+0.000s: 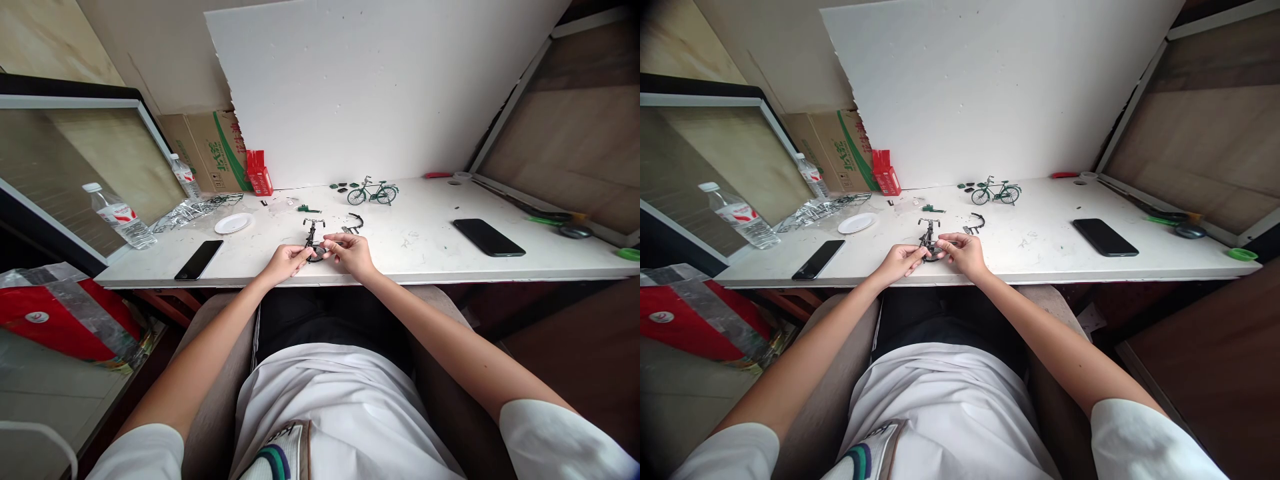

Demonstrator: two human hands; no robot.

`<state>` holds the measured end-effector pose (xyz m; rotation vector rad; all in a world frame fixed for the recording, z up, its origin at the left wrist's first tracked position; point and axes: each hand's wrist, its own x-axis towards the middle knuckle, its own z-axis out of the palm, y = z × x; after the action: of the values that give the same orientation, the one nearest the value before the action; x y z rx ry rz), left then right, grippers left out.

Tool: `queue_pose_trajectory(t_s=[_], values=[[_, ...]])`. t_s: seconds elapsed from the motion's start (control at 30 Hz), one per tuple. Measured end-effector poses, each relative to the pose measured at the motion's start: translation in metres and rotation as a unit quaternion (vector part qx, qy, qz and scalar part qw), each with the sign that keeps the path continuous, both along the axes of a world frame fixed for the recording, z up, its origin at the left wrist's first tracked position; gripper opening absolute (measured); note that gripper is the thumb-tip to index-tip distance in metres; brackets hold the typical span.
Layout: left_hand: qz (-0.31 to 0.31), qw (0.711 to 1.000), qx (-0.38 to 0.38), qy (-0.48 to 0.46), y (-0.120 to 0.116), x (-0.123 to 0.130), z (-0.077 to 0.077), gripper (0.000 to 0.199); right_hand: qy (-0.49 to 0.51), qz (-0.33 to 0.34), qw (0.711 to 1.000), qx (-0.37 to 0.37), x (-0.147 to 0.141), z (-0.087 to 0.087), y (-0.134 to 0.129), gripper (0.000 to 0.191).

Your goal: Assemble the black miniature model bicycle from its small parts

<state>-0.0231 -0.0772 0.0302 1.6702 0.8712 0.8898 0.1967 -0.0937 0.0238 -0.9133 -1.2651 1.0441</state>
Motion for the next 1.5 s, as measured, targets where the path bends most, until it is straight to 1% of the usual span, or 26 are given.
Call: queue_pose_trajectory(t_s=[0.1, 0.27, 0.37, 0.47, 0.57, 0.7, 0.8, 1.1, 1.4, 1.5], values=[[0.003, 1.0, -0.002, -0.003, 0.001, 0.001, -0.002, 0.055, -0.022, 0.015, 1.0, 0.0, -0.001, 0.001, 0.0, 0.058], [0.004, 1.0, 0.003, 0.003, 0.002, 0.001, -0.004, 0.055, -0.064, 0.018, 0.997, 0.043, 0.001, -0.002, 0.003, 0.064], [0.006, 1.0, 0.002, 0.002, 0.002, 0.001, -0.004, 0.056, -0.055, 0.029, 0.996, 0.057, 0.001, -0.005, 0.006, 0.065], [0.006, 1.0, -0.002, 0.0, 0.002, 0.001, -0.004, 0.057, -0.053, 0.029, 0.996, 0.059, 0.001, -0.006, 0.006, 0.062], [0.005, 1.0, -0.001, -0.001, 0.002, 0.001, -0.004, 0.057, -0.058, 0.027, 0.996, 0.061, 0.001, -0.004, 0.003, 0.059], [0.0, 1.0, 0.002, -0.001, 0.002, 0.0, -0.004, 0.055, -0.057, 0.022, 0.994, 0.089, 0.001, 0.0, -0.002, 0.054], [-0.005, 1.0, 0.0, -0.004, 0.002, -0.001, -0.004, 0.055, -0.053, 0.016, 0.994, 0.094, 0.001, 0.001, -0.004, 0.053], [0.0, 1.0, -0.002, -0.009, 0.003, -0.002, -0.005, 0.056, -0.021, 0.028, 0.996, 0.083, -0.001, -0.002, -0.004, 0.065], [-0.002, 1.0, -0.01, -0.013, 0.002, -0.002, -0.003, 0.056, 0.002, 0.013, 0.995, 0.095, -0.003, -0.003, -0.005, 0.063], [-0.004, 1.0, -0.015, -0.014, 0.002, -0.001, -0.002, 0.056, 0.005, 0.005, 0.995, 0.097, -0.004, -0.003, -0.005, 0.065]])
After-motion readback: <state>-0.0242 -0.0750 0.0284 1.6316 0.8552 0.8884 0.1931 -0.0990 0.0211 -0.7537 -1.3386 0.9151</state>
